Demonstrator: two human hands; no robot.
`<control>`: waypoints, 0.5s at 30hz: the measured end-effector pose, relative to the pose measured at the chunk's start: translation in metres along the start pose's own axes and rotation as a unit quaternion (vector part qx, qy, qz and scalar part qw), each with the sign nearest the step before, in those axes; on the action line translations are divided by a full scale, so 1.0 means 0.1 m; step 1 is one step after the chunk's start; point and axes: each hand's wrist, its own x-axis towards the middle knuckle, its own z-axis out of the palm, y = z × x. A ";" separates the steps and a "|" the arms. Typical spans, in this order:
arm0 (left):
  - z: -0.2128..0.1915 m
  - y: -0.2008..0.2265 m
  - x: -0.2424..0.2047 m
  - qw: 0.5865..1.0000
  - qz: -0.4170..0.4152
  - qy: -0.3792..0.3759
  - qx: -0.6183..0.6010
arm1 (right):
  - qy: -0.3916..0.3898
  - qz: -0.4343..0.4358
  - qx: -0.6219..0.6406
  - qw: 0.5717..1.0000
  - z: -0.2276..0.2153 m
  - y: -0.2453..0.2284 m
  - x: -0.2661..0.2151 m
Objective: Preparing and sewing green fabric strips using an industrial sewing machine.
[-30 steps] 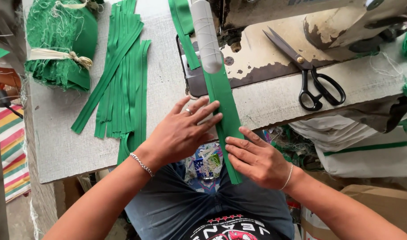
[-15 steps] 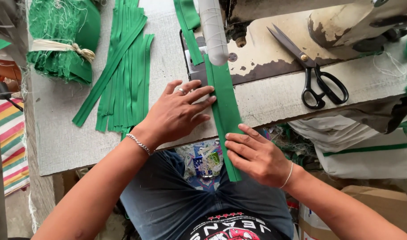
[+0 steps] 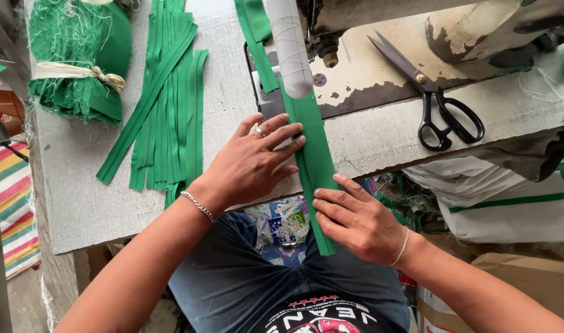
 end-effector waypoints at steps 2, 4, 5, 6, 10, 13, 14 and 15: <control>-0.02 0.04 -0.02 1.000 -0.010 -0.002 -0.007 | -0.009 -0.007 -0.002 1.000 -0.04 0.01 0.04; -0.03 0.06 -0.04 1.000 -0.008 0.004 -0.002 | -0.014 -0.008 -0.001 1.000 -0.05 0.02 0.04; -0.03 0.07 -0.05 1.000 -0.006 0.012 0.003 | -0.020 -0.008 0.000 1.000 -0.06 0.02 0.03; -0.01 0.08 -0.05 1.000 -0.007 0.012 0.001 | -0.022 -0.007 0.001 1.000 -0.07 0.01 0.04; 0.03 0.09 -0.05 1.000 -0.004 0.025 -0.004 | -0.030 0.001 0.005 1.000 -0.08 0.02 0.04; -0.02 0.10 -0.01 1.000 -0.011 0.004 0.002 | -0.038 0.008 0.016 0.999 -0.08 0.04 0.04; -0.04 0.10 0.01 1.000 -0.016 -0.009 0.008 | -0.044 0.007 0.024 0.999 -0.09 0.06 0.05; -0.04 0.09 0.04 1.000 -0.015 -0.011 0.010 | -0.042 0.008 0.024 0.999 -0.09 0.09 0.07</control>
